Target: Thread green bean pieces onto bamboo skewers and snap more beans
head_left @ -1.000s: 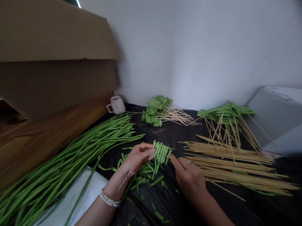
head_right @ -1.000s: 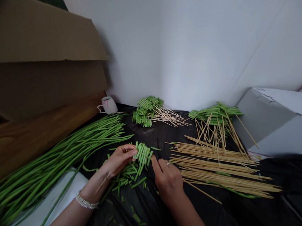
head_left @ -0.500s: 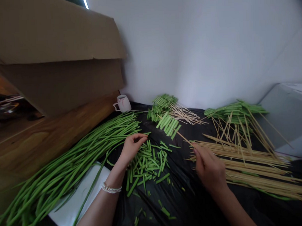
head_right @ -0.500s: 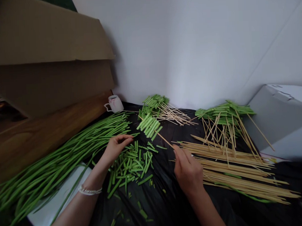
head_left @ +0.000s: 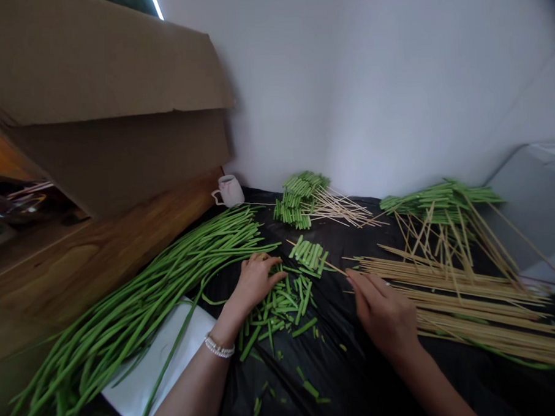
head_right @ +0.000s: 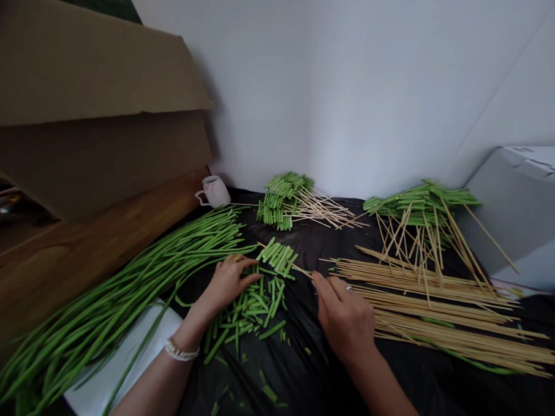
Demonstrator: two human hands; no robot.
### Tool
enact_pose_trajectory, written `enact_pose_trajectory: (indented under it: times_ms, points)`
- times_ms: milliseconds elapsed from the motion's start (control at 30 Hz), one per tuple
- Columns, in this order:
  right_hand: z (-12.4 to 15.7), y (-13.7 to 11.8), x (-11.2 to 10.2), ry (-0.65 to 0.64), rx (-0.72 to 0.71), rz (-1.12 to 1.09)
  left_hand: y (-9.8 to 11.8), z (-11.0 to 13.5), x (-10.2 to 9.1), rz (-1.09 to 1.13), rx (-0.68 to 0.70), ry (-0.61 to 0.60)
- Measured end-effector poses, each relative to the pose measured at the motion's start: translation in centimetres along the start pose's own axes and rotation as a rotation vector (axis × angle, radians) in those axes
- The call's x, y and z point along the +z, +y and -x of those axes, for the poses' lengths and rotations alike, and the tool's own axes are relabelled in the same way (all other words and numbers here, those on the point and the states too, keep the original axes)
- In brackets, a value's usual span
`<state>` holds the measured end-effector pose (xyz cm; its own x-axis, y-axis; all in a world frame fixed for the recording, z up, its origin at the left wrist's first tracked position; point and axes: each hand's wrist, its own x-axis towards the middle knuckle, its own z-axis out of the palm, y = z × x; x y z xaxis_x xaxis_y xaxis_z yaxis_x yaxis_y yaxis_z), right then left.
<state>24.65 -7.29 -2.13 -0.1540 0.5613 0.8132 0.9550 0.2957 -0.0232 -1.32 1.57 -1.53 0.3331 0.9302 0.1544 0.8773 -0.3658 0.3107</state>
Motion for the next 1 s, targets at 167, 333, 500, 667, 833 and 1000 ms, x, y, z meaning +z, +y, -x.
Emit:
enact_pose_trajectory:
  times_ms: [167, 333, 500, 667, 833, 1000]
  points:
    - [0.1, -0.1, 0.0, -0.003, 0.006, 0.014, -0.1, -0.3, 0.5, 0.104, 0.009, -0.011]
    - [0.0, -0.1, 0.0, 0.002, -0.003, 0.004, 0.5, -0.3, 1.1, 0.140, -0.012, 0.075]
    - [0.0, -0.1, -0.1, 0.000, -0.003, 0.021, 0.7, -0.3, 1.8, 0.128, -0.017, 0.118]
    - [0.0, -0.1, 0.0, 0.000, -0.001, 0.011, 0.7, -0.6, 1.6, 0.290, 0.006, 0.213]
    - [0.2, -0.1, 0.0, -0.020, -0.017, 0.033, 0.9, -0.9, 0.6, 0.756, -0.104, 0.346]
    - [0.4, -0.4, -0.1, -0.056, -0.060, 0.065, 1.2, -0.9, 0.1, 1.388, -0.301, 0.151]
